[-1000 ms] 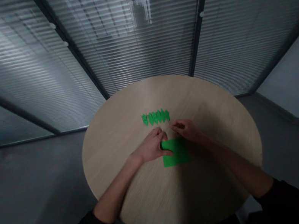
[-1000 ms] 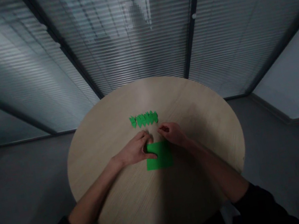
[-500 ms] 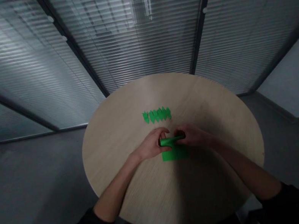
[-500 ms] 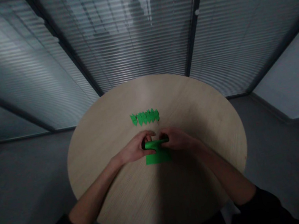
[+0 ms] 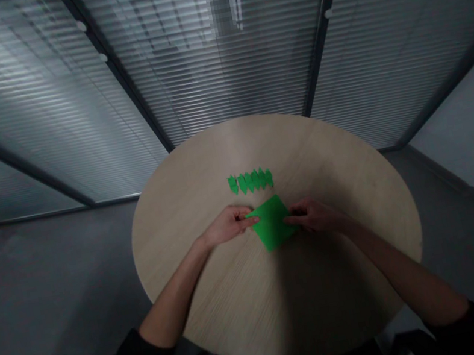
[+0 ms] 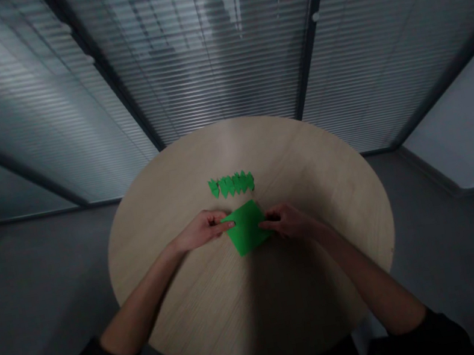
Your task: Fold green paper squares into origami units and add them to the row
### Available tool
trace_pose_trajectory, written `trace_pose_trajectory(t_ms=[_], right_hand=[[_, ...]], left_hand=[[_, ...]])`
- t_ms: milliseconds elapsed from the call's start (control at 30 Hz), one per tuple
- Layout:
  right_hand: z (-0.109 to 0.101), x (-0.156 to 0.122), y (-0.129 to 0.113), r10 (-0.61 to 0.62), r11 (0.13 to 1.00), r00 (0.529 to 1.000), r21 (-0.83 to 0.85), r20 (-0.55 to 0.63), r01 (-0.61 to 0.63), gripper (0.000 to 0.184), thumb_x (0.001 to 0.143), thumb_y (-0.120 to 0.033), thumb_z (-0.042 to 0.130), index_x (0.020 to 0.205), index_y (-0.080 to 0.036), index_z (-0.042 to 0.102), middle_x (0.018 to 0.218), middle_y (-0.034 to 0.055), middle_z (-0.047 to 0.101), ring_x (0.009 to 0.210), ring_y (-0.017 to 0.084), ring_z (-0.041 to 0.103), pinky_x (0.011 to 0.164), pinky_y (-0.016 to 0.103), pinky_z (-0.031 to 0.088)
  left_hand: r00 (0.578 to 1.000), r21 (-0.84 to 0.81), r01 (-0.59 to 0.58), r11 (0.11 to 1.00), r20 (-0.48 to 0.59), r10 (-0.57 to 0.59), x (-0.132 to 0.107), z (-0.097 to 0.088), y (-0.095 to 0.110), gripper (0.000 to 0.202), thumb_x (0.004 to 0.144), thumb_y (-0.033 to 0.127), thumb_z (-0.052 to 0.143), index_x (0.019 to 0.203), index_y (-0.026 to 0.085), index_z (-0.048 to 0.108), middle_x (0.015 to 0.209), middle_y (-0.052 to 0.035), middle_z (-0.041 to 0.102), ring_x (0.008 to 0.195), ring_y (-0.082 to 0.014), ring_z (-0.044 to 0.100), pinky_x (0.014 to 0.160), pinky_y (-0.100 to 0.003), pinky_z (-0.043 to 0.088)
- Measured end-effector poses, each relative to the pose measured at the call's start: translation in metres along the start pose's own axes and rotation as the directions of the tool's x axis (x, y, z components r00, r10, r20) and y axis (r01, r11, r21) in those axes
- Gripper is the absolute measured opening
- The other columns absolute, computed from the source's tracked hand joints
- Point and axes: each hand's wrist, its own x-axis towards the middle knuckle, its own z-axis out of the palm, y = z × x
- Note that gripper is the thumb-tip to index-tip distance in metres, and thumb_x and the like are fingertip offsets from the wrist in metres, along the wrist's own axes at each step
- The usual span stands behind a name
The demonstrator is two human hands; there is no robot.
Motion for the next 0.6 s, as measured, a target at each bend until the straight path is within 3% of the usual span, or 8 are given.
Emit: trace_pose_trajectory(t_ms=[233, 367, 467, 600], right_hand=[[-0.0038, 0.0015, 0.0048, 0.065, 0.996, 0.998, 0.068, 0.001, -0.065, 0.038, 0.084, -0.056, 0.069, 0.073, -0.02, 0.06, 0.054, -0.003, 0.059, 0.037, 0.008, 0.046, 0.036, 0.02, 0.031], [-0.0043, 0.0017, 0.0057, 0.099, 0.986, 0.995, 0.131, 0.026, -0.101, 0.036, 0.081, -0.053, 0.072, 0.074, -0.02, 0.06, 0.055, -0.0025, 0.061, 0.039, 0.009, 0.051, 0.037, 0.02, 0.036], [-0.004, 0.0032, 0.0068, 0.106, 0.976, 0.993, 0.187, 0.045, -0.112, 0.034, 0.08, -0.051, 0.074, 0.081, -0.02, 0.061, 0.056, -0.0031, 0.062, 0.043, 0.011, 0.057, 0.041, 0.021, 0.043], [-0.0011, 0.0047, 0.0064, 0.082, 0.974, 0.997, 0.21, 0.011, -0.082, 0.03, 0.079, -0.046, 0.074, 0.085, -0.019, 0.062, 0.062, -0.0032, 0.062, 0.047, 0.011, 0.058, 0.043, 0.021, 0.046]], left_hand=[[0.978, -0.109, 0.162, 0.981, 0.151, -0.145, -0.0064, -0.0067, -0.0015, 0.043, 0.091, 0.053, 0.063, 0.077, 0.013, 0.071, 0.059, -0.0009, 0.063, 0.042, -0.0057, 0.044, 0.042, -0.02, 0.029], [0.972, -0.125, 0.216, 0.968, 0.127, -0.2, -0.0083, -0.0071, -0.0006, 0.043, 0.089, 0.054, 0.066, 0.077, 0.013, 0.072, 0.051, -0.0002, 0.06, 0.037, -0.0061, 0.043, 0.037, -0.02, 0.023], [0.98, -0.171, 0.19, 0.967, 0.093, -0.176, -0.0069, -0.0046, -0.001, 0.038, 0.089, 0.051, 0.068, 0.078, 0.015, 0.068, 0.057, -0.0007, 0.066, 0.039, -0.0058, 0.047, 0.039, -0.018, 0.033], [0.99, -0.236, 0.141, 0.961, 0.037, -0.136, -0.0031, 0.0002, -0.0058, 0.03, 0.087, 0.045, 0.071, 0.087, 0.016, 0.065, 0.064, 0.0006, 0.068, 0.052, -0.0095, 0.061, 0.045, -0.018, 0.041]])
